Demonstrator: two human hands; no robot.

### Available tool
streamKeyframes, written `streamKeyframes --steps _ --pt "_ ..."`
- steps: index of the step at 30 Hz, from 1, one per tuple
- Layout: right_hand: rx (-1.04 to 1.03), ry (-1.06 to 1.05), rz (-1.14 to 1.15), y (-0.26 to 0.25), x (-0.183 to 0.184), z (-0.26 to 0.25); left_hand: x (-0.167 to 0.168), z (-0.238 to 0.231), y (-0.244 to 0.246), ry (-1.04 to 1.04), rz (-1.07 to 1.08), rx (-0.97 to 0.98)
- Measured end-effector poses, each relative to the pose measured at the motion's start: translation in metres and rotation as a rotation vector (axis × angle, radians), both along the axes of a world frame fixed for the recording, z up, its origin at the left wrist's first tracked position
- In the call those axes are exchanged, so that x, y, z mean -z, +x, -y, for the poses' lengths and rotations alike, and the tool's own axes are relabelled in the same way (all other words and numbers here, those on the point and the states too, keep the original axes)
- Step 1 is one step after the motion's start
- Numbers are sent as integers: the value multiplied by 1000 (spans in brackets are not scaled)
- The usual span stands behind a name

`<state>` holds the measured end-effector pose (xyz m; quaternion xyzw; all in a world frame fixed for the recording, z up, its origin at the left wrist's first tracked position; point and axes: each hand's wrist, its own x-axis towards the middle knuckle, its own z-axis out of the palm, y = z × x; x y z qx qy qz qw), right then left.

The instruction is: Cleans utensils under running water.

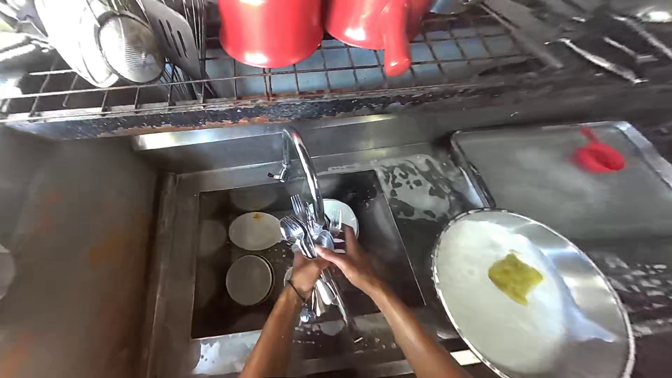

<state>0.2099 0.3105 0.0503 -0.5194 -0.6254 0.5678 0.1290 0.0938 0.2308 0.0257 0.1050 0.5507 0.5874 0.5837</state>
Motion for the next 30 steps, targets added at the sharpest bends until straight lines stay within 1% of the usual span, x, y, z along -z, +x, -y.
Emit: streamKeyframes --steps 1,3,5,8,13,15,18,19,21,23,26,30 --pt "28 -60 -100 -9 5 -1 -1 0 4 11 -102 14" --pt "113 -134 -276 -26 17 -1 -5 -1 8 -44 -297 54" --pt "113 -183 -353 -40 26 -8 -14 1 6 -130 -361 79" --pt "42 -212 -360 -58 22 -9 -21 10 -3 -142 -277 -7" --pt "3 -238 -378 -78 14 1 -26 31 -22 -35 55 -90" --pt "-15 -284 -355 -80 8 5 -16 42 -28 72 215 -60" --pt "-78 -291 -147 -83 -8 4 -3 45 -29 301 403 -26" --pt "-113 -298 -120 -82 -10 3 -1 45 -28 332 424 -38" --pt "-157 -281 -128 -78 -12 -1 -1 43 -23 313 424 -76" --pt "-136 -195 -204 -75 -9 -4 1 40 -18 274 419 -91" --pt "-132 -114 -388 -70 -5 -12 1 40 -13 200 381 -121" --pt "-68 37 -477 -79 4 -29 -1 39 -7 134 271 -110"
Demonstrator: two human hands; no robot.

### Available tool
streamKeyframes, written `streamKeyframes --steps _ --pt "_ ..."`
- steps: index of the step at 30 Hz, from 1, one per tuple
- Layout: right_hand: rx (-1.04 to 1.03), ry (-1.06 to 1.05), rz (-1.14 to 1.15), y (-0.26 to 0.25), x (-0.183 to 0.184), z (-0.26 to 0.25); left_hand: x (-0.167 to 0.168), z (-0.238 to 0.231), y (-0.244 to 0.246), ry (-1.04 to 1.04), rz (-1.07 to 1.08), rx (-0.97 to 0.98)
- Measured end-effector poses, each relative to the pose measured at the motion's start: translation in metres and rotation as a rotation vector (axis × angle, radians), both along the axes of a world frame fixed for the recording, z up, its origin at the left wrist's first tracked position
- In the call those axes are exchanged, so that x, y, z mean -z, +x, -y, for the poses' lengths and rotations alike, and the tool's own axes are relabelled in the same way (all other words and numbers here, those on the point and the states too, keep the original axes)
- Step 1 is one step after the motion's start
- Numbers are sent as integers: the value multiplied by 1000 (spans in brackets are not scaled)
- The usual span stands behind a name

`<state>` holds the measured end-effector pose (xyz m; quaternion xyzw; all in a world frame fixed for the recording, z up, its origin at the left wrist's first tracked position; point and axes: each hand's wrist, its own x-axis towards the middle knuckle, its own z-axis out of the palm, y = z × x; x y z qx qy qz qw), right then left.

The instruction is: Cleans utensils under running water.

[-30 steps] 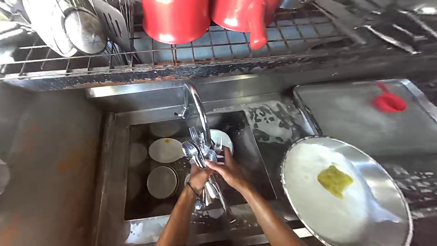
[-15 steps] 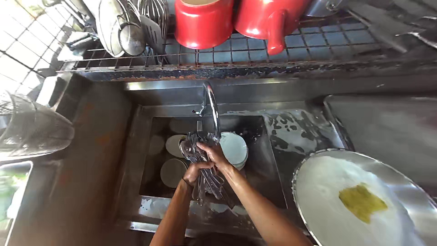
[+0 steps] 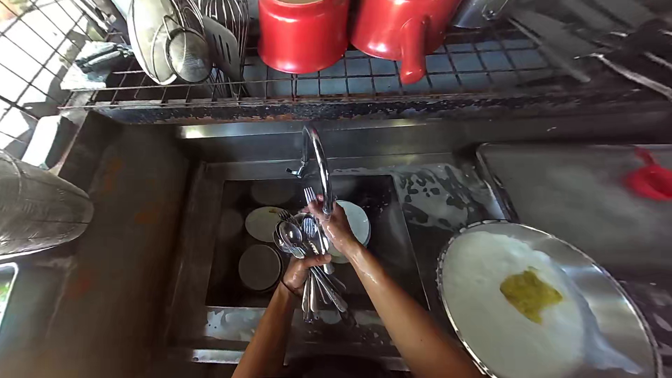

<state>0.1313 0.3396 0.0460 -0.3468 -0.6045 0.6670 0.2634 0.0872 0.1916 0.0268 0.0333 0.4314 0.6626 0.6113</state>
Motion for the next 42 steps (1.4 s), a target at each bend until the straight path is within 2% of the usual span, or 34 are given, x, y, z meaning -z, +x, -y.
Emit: streamKeyframes --steps 4,7,9,10,13,16,19,22,23,25,28,31,34,38,42 --pt "96 21 -68 1 -3 -4 10 -1 4 72 68 35" --pt "371 59 -149 11 -21 -17 16 -1 0 114 96 20" --pt "491 112 -90 21 -29 -32 19 -1 -4 109 108 -1" --pt "475 140 -4 26 -29 -35 18 -2 -7 91 105 -13" --pt "192 85 297 38 -27 -17 16 -9 -10 61 76 -15" --pt "66 26 406 37 -19 25 5 -20 -9 -44 -96 -34" --pt "26 178 597 33 -18 40 -3 -21 -8 -59 -172 -17" --pt "-29 407 759 34 -29 40 0 -18 -9 -15 -95 8" --pt "-35 456 738 37 -31 40 1 -18 -9 -2 -49 -2" --pt "-12 400 620 44 -31 41 0 -20 -7 -2 -31 -19" --pt "46 147 511 41 -28 37 -4 -22 -3 -27 -206 -15" --pt "129 52 466 35 -17 31 -8 -24 -4 -12 -328 85" --pt "222 -98 307 38 -4 27 -11 -21 -14 -13 -252 161" --pt "278 -210 224 46 -4 24 -9 -18 -18 22 -120 204" --pt "258 -230 232 56 -9 27 -12 -19 -16 -10 -183 186"
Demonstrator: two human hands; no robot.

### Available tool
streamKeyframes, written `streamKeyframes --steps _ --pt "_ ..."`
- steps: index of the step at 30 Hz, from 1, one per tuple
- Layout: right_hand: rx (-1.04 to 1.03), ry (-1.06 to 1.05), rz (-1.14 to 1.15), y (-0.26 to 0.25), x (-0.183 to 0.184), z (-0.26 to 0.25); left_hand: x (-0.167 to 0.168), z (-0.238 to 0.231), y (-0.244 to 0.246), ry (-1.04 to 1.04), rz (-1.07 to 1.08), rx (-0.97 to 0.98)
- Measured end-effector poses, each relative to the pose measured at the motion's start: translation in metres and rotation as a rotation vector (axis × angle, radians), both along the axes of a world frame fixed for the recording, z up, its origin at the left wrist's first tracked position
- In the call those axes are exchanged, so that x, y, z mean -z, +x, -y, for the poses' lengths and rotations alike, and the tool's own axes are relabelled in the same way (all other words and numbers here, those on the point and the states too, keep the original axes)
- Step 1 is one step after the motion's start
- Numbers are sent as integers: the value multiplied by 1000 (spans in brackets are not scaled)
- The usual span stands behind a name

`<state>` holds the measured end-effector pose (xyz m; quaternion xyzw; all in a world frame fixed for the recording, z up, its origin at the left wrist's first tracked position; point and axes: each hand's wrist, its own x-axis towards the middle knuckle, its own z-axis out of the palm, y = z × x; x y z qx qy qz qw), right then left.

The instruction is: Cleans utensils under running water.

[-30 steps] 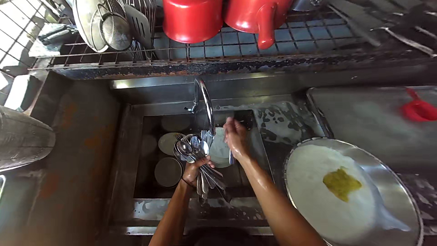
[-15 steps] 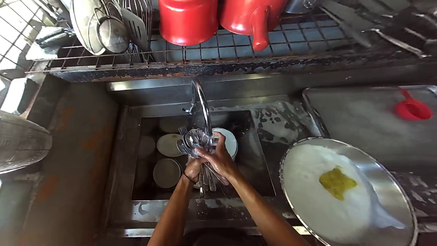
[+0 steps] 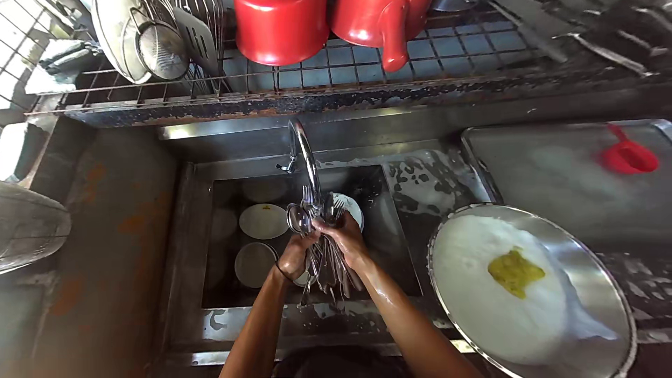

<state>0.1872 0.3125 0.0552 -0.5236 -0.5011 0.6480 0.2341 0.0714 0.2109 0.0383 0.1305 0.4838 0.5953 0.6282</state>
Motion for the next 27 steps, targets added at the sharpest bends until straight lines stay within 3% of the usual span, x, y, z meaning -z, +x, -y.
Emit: streamKeyframes --steps 5,10,18,23,27 --pt "50 -4 123 1 0 0 0 -4 8 -82 -36 -17" --pt "90 73 156 9 15 -2 4 -1 18 -47 135 -65" --pt "104 111 353 7 5 8 7 -6 27 -206 -117 -4" --pt "115 151 377 11 7 7 14 -4 27 -49 124 -23" --pt "114 134 340 11 9 4 19 -7 30 -109 102 -2"
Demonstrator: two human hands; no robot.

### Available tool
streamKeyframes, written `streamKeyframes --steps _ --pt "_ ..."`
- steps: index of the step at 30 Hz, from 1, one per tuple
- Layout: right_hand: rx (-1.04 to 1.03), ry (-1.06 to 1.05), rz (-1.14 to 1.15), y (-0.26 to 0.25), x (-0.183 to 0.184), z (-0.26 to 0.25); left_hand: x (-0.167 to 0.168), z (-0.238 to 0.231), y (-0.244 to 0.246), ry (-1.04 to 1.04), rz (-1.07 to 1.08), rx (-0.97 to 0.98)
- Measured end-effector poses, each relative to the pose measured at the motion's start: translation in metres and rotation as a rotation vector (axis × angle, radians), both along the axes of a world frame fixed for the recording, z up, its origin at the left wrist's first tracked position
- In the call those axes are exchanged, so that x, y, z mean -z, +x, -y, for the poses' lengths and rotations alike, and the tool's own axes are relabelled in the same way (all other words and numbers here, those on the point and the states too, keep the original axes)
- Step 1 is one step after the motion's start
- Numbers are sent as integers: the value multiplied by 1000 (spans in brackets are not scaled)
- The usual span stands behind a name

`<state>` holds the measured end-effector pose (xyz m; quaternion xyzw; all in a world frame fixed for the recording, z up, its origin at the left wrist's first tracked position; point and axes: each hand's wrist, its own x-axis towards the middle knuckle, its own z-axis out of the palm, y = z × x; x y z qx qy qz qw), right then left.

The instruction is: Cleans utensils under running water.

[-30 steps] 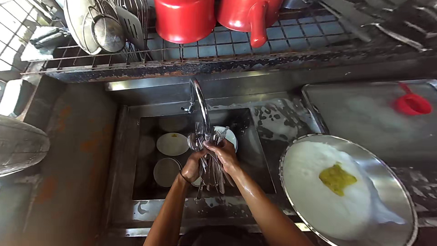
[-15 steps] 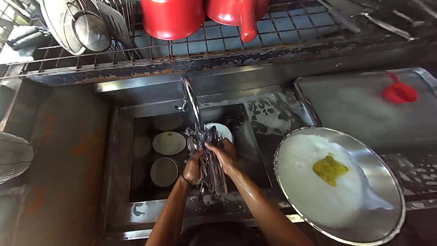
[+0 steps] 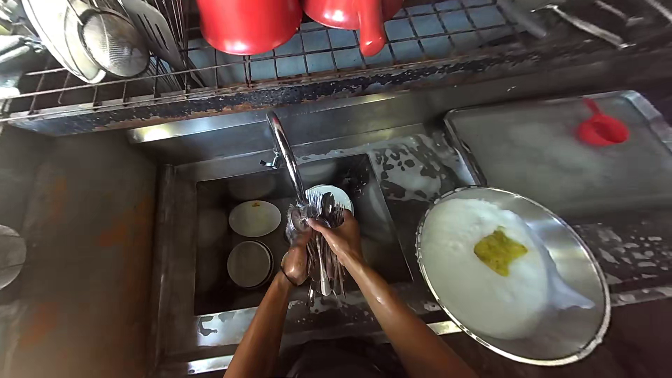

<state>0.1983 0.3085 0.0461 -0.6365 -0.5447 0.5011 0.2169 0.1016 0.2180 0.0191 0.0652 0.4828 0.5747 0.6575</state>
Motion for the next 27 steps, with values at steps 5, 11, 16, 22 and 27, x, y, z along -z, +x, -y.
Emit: streamKeyframes --steps 5,11,16,22,27 --pt "-11 -69 123 -5 -3 3 -1 -2 2 -113 -213 -63" --pt "70 -67 -50 -7 11 7 6 10 2 -28 -210 -45" --pt "130 -53 -169 -7 16 10 5 9 6 -79 -350 -217" --pt "260 -18 -278 -12 15 20 -2 6 13 -47 -470 -440" --pt "318 -23 -300 -11 10 23 3 10 15 -54 -521 -357"
